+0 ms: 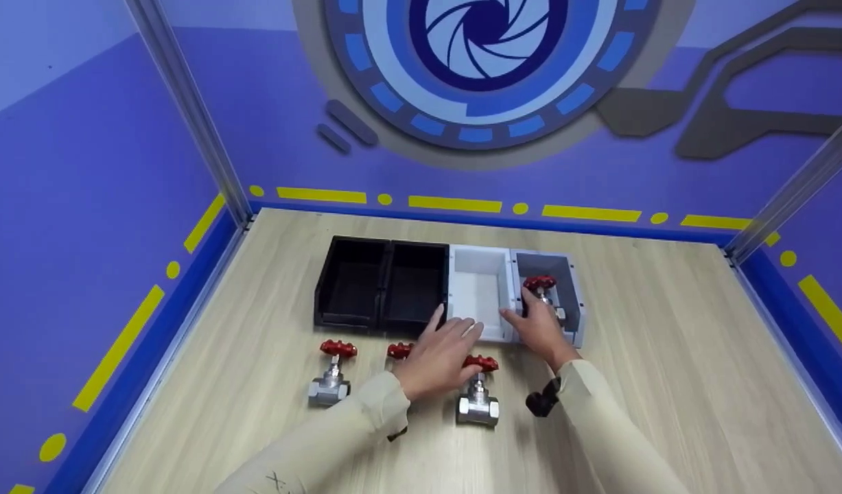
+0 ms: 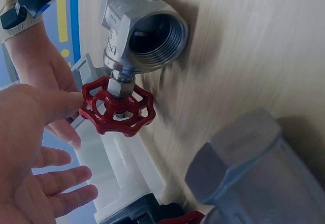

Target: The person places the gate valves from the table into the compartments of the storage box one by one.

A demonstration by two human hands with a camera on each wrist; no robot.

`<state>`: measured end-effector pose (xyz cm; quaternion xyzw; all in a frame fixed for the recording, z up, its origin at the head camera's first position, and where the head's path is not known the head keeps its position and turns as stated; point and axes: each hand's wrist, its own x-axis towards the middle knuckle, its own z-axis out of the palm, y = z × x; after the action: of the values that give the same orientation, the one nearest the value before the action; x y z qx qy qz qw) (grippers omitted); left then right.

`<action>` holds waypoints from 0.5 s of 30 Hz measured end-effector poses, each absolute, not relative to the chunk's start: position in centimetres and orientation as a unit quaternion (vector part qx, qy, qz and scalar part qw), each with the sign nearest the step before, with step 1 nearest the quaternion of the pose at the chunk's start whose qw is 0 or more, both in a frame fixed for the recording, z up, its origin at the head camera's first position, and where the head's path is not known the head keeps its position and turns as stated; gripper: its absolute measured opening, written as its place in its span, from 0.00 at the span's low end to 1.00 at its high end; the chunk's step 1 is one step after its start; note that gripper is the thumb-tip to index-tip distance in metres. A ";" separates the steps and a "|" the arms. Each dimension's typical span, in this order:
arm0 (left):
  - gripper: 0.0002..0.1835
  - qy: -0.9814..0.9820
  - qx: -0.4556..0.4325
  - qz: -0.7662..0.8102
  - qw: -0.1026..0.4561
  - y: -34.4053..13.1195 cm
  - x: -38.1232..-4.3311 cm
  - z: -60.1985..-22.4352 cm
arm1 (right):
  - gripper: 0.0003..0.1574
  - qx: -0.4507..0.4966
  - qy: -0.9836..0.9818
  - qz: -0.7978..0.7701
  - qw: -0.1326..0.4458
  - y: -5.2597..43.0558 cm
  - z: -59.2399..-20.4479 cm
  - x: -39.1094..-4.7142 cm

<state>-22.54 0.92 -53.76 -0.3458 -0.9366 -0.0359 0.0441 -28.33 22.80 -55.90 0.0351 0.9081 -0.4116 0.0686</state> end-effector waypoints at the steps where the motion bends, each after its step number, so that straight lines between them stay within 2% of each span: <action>1: 0.37 -0.936 -0.347 -0.040 0.040 0.9 -22.5 -53.8 | 0.48 0.035 0.908 -0.412 0.067 22.8 -55.9 -28.3; 8: 0.41 -0.932 -0.354 -0.075 0.016 0.8 -22.1 -53.9 | 0.47 0.028 0.912 -0.405 0.059 22.7 -55.9 -28.6; 15: 0.49 -0.927 -0.364 -0.083 -0.013 0.7 -21.8 -54.3 | 0.48 0.042 0.911 -0.402 0.084 22.4 -55.8 -28.8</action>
<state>-21.79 0.74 -54.33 -0.3644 -0.9274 -0.0834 -0.0128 -28.80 22.37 -55.83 0.0423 0.9106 -0.4024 0.0842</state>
